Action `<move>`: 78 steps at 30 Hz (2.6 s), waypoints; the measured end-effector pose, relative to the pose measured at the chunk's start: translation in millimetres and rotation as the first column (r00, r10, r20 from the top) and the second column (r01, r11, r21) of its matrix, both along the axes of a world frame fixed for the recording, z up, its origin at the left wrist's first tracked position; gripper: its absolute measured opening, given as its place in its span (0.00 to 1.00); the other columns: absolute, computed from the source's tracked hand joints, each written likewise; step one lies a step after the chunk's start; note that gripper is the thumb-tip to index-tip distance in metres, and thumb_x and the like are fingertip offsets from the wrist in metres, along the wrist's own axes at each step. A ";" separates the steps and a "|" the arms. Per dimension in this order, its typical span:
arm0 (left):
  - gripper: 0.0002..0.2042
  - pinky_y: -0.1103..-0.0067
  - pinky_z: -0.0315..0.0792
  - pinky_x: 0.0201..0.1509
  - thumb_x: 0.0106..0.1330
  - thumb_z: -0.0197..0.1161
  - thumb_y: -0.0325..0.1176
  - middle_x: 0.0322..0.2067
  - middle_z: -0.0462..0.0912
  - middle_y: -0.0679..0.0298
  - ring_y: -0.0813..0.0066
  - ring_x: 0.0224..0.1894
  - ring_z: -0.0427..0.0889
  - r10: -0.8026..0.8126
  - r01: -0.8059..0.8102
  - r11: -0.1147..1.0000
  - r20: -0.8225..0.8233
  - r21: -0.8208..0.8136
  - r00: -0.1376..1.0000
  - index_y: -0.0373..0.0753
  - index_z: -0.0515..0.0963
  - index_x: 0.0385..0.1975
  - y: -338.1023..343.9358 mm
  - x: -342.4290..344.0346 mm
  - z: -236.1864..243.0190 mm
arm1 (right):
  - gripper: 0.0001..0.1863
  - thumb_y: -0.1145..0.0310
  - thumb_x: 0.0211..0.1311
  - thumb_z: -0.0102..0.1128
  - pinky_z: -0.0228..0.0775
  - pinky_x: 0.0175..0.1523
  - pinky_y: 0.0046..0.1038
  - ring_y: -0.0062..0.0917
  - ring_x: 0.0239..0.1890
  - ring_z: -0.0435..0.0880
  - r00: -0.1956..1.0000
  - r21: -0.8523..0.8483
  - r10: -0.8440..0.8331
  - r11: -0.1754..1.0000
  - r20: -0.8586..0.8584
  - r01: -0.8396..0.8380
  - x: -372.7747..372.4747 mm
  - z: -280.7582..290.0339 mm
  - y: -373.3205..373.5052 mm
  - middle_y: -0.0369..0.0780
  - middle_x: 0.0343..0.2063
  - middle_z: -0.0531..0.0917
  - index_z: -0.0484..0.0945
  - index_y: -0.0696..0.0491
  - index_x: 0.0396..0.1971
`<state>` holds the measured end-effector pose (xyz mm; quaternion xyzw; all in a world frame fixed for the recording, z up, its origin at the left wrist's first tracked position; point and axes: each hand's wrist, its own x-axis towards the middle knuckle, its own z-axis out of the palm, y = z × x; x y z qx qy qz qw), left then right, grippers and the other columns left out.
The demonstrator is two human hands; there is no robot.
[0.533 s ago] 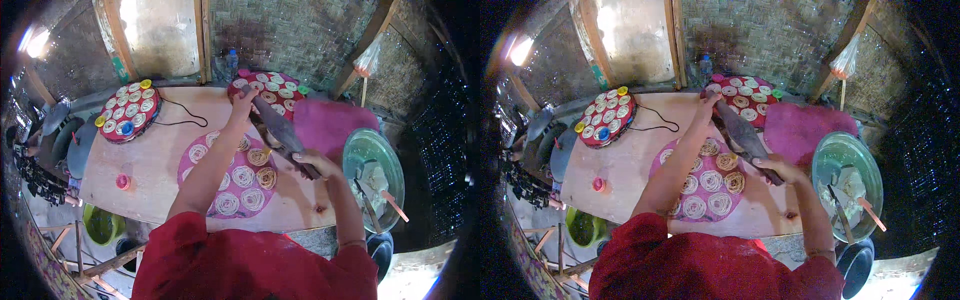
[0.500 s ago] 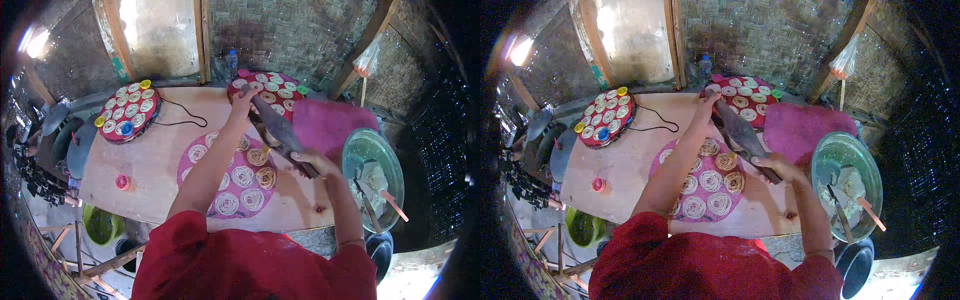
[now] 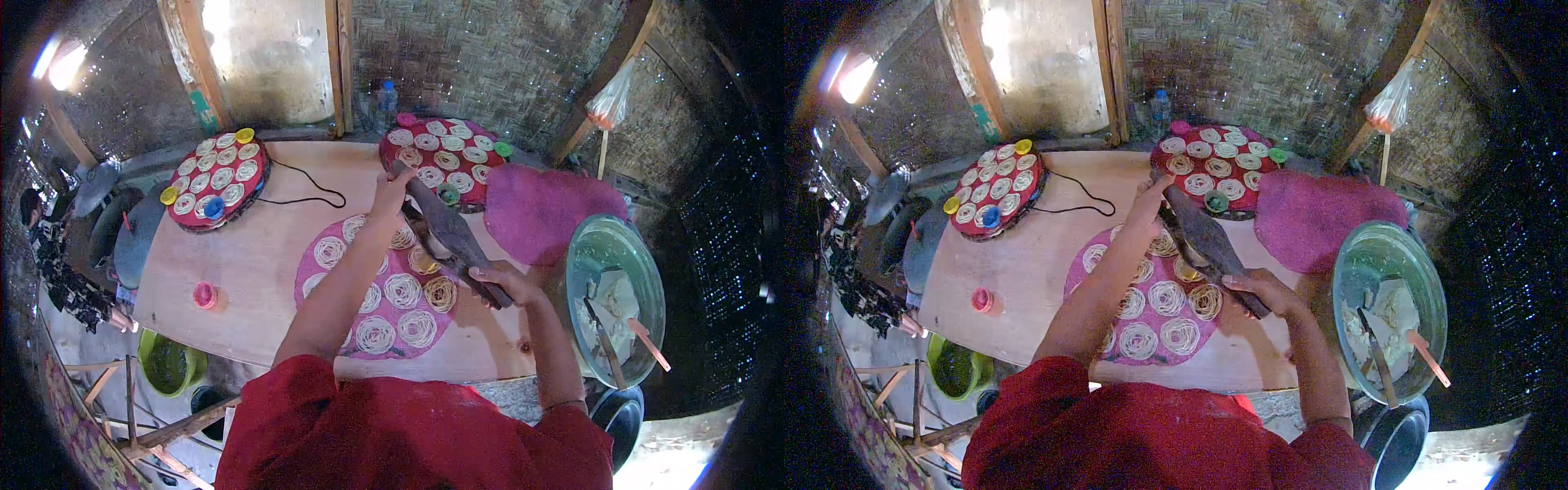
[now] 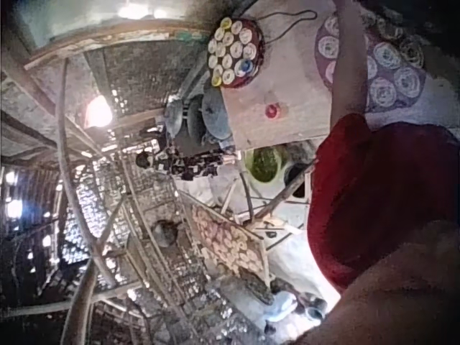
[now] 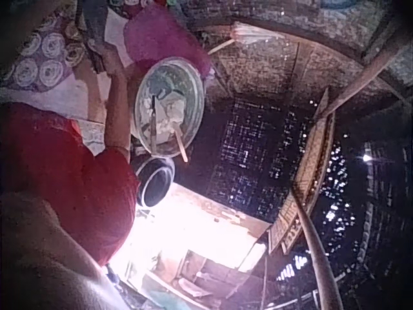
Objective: The person places markers on trays of coiled noodles, scoops dough from a basin into a wooden hand press, and extrudes dough coils onto cloth mats.
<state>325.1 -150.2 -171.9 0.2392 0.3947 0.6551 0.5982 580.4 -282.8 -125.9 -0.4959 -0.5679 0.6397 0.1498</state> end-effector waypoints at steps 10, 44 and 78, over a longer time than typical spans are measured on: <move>0.16 0.75 0.71 0.37 0.55 0.66 0.35 0.30 0.70 0.66 0.73 0.34 0.73 -0.010 -0.005 0.991 0.111 0.132 0.994 0.41 0.66 0.37 -19.5 32.3 25.2 | 0.31 0.43 0.52 0.60 0.73 0.29 0.26 0.23 0.24 0.79 0.959 0.273 -0.082 0.962 0.272 0.005 6.7 15.6 -18.3 0.37 0.26 0.79 0.74 0.59 0.40; 0.18 0.73 0.62 0.46 0.47 0.69 0.26 0.33 0.64 0.56 0.62 0.36 0.65 0.648 -0.280 0.531 -0.596 0.800 -0.474 0.32 0.65 0.33 -234.9 -210.0 121.1 | 0.14 0.80 0.46 0.54 0.51 0.58 0.43 0.38 0.56 0.65 0.878 0.833 -0.233 0.484 0.419 -0.269 -78.4 -116.1 49.1 0.42 0.52 0.69 0.78 0.46 0.32; 0.30 0.65 0.56 0.63 0.51 0.70 0.35 0.59 0.55 0.32 0.43 0.62 0.59 0.587 -0.421 0.488 -0.644 0.765 -0.490 0.33 0.66 0.53 -219.4 -261.2 84.6 | 0.07 0.70 0.60 0.50 0.69 0.32 0.43 0.46 0.30 0.78 0.475 0.998 -0.879 -0.023 -0.044 0.050 28.6 -21.9 89.6 0.47 0.28 0.79 0.74 0.55 0.36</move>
